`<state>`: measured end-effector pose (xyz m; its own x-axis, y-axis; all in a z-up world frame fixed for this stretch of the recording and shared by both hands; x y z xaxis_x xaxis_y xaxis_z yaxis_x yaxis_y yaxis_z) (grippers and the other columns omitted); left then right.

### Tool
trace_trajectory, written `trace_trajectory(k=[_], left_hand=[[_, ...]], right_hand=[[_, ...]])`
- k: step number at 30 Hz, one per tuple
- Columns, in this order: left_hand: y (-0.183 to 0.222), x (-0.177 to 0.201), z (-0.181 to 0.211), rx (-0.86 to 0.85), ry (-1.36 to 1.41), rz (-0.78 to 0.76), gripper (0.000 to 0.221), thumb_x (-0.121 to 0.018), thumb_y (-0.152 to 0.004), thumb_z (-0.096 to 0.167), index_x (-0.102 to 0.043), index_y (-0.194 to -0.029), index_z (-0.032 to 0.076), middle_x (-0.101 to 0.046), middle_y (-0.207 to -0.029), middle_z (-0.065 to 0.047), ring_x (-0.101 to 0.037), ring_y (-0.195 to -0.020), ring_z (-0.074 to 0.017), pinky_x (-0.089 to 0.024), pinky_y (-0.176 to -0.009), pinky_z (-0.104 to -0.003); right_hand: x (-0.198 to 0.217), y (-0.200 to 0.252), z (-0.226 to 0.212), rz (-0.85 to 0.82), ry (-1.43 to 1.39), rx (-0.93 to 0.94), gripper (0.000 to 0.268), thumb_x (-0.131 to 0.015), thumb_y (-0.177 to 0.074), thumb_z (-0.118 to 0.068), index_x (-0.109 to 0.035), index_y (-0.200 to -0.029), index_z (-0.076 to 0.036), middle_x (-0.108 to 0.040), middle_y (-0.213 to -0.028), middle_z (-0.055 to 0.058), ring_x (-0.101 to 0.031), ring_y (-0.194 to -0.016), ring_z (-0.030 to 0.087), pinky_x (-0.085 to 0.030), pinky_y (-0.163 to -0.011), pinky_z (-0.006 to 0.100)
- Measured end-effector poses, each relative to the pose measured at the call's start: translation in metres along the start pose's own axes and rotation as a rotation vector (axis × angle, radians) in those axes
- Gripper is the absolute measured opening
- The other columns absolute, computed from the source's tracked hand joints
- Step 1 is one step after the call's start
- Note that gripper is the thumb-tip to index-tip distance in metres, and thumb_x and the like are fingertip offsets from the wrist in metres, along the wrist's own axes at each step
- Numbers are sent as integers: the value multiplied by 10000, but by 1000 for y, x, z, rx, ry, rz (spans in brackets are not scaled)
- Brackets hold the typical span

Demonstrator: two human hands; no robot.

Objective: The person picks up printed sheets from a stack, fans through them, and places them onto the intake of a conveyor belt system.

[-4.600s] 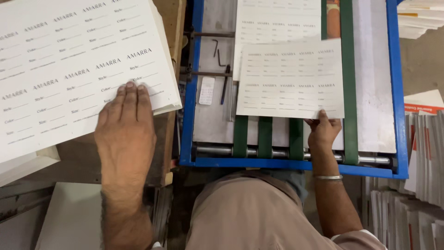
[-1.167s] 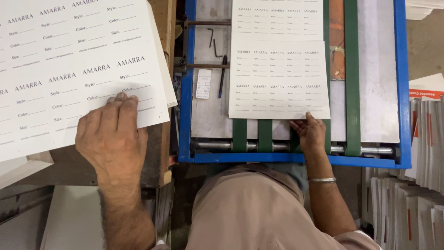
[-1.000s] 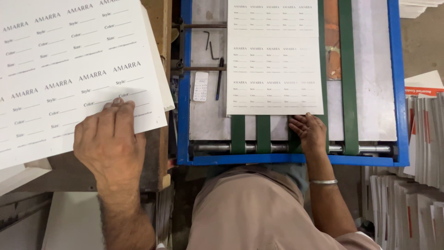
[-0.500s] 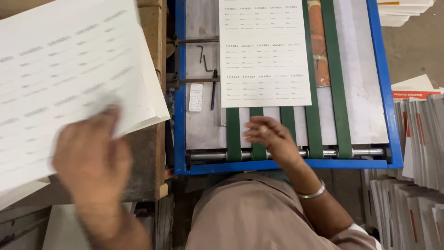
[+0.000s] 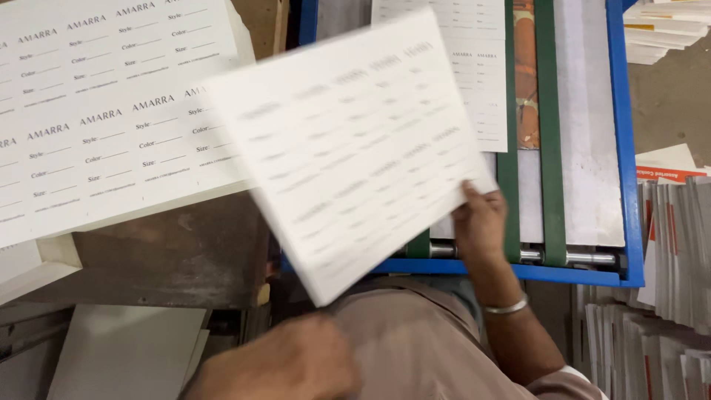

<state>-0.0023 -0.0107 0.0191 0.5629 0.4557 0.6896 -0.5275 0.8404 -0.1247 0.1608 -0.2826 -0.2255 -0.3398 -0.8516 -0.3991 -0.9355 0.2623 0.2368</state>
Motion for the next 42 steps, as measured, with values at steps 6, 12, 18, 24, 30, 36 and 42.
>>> trace_trajectory(k=[6, 12, 18, 24, 30, 36, 42], left_hand=[[30, -55, -11, 193, 450, -408, 367, -539, -988, 366, -646, -1109, 36, -669, -1175, -106, -628, -1186, -226, -451, -1089, -430], [51, -91, -28, 354, 580, -565, 339, -449, -1092, 316, -630, -1032, 35, -663, -1110, -96, -649, -1157, -193, -470, -1109, -398], [33, -82, -3, 41, 576, -409, 364, -411, -1171, 243, -614, -980, 9, -650, -1020, -107, -679, -1063, -193, -505, -1138, -398], [7, 18, 21, -180, 138, 117, 233, -654, -1091, 238, -677, -960, 47, -680, -1008, -64, -695, -1062, -214, -580, -989, -369], [17, 122, -15, 424, -1215, 589, 455, -681, -862, 385, -739, -1061, -20, -708, -1106, -172, -665, -1067, -335, -571, -851, -477], [45, 133, -82, 734, -1259, 500, 235, -714, -1130, 155, -711, -1328, 27, -692, -1382, -108, -635, -1338, -233, -554, -1099, -382], [59, 110, -89, 571, -1414, 644, 129, -710, -1089, 75, -690, -1199, 10, -703, -1241, -80, -666, -1200, -201, -540, -991, -336]], right_hand=[[141, -36, 23, 333, -87, 90, 185, -627, -1006, -36, -452, -1063, -50, -654, -1056, 113, -717, -922, 207, -674, -776, 409], [185, -4, 46, 363, 107, 80, 217, -590, -1065, -71, -553, -1273, -23, -679, -1161, 120, -700, -946, 203, -612, -754, 348], [169, 30, 53, 309, 99, 26, 192, -545, -1073, -81, -571, -1250, -9, -694, -1112, 117, -703, -910, 205, -623, -730, 328], [147, 38, 52, 278, 138, -7, 181, -542, -1074, -80, -557, -1238, -4, -682, -1108, 127, -708, -932, 202, -662, -777, 339], [144, 3, 47, 245, 133, -27, 173, -550, -1062, -73, -551, -1210, 16, -689, -1074, 135, -719, -896, 209, -662, -751, 330], [146, -36, 63, 285, 65, -94, 172, -572, -1066, -84, -582, -1176, 48, -698, -1032, 144, -719, -857, 229, -663, -734, 340], [134, -68, 67, 244, 29, -78, 180, -572, -1049, -97, -587, -1187, 18, -701, -1026, 138, -715, -842, 231, -645, -704, 354]])
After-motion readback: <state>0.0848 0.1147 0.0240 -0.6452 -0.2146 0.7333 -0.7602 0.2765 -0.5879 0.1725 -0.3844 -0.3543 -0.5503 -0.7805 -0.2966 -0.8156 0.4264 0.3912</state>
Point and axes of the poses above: each hand's wrist, its own y-axis away from the middle knuckle, its own x-axis out of the back of the hand, z = x × y, the point moved 10 cm from there along -y, towards the middle knuckle
